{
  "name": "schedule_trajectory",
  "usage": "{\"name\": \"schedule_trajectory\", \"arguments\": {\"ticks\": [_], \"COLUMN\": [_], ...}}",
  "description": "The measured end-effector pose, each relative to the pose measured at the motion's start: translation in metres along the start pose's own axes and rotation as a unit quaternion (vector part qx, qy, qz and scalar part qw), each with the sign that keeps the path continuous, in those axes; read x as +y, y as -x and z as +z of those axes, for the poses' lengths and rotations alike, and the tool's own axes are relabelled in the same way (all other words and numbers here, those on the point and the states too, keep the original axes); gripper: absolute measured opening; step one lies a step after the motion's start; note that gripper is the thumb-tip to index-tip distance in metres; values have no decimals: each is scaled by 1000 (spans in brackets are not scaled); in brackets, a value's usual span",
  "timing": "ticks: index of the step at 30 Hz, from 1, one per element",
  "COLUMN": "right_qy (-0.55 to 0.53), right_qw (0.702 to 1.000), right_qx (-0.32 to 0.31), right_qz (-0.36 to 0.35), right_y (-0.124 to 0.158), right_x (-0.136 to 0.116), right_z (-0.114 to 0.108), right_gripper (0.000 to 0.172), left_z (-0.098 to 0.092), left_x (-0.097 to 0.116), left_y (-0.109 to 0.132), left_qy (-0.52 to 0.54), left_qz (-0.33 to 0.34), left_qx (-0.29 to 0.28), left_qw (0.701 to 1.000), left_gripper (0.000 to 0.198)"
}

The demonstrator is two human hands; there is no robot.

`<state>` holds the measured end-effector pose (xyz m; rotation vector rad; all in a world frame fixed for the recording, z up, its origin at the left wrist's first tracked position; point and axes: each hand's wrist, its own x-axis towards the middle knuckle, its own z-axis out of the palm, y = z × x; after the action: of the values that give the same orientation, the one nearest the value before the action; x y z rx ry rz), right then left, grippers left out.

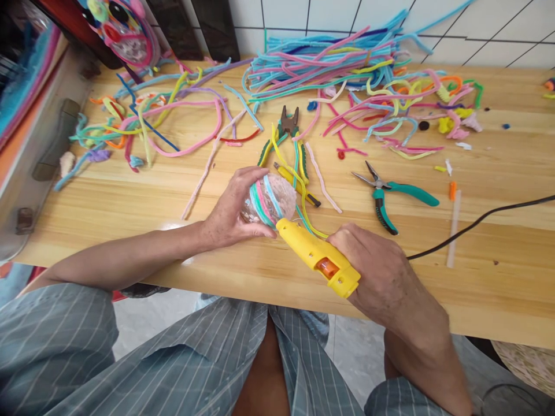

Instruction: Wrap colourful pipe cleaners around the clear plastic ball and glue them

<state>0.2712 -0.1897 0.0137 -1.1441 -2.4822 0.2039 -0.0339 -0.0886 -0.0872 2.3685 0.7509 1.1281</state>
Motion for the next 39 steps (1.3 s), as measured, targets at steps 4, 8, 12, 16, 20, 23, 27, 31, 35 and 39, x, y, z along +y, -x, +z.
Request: {"name": "schedule_trajectory", "arguments": {"ticks": [4,8,12,16,20,23,27,31,35,39], "right_qy": [-2,4,6,5,8,6,-17,-84,-185,-258], "right_qw": [1000,1000,1000,1000,1000,1000,1000,993,968,921], "right_qx": [1,2,3,2,6,7,4,14,76,177], "right_qz": [0,3,-3,-3,-4,0,15,77,148,231], "right_y": [0,-1,-2,-2,-2,-3,-2,3,8,12], "right_x": [0,0,1,1,1,2,1,0,6,28], "right_z": [-1,-1,0,1,1,0,0,-1,2,-1], "right_gripper": [16,16,17,17,18,18,16,17,14,6], "left_z": [1,2,2,1,1,1,1,0,0,1], "left_x": [0,0,0,-1,-1,-2,0,1,-1,-3], "left_y": [-1,-1,-1,0,0,0,0,1,2,3], "left_qy": [-3,-8,-12,-9,-10,-5,-5,-10,-7,-3], "left_qz": [6,11,8,-2,-9,2,-6,-31,-55,-54], "left_qx": [7,15,11,1,-5,2,-2,-13,-24,-12], "left_qw": [1000,1000,1000,1000,1000,1000,1000,999,998,998], "left_gripper": [119,120,122,124,126,125,123,125,125,122]}}
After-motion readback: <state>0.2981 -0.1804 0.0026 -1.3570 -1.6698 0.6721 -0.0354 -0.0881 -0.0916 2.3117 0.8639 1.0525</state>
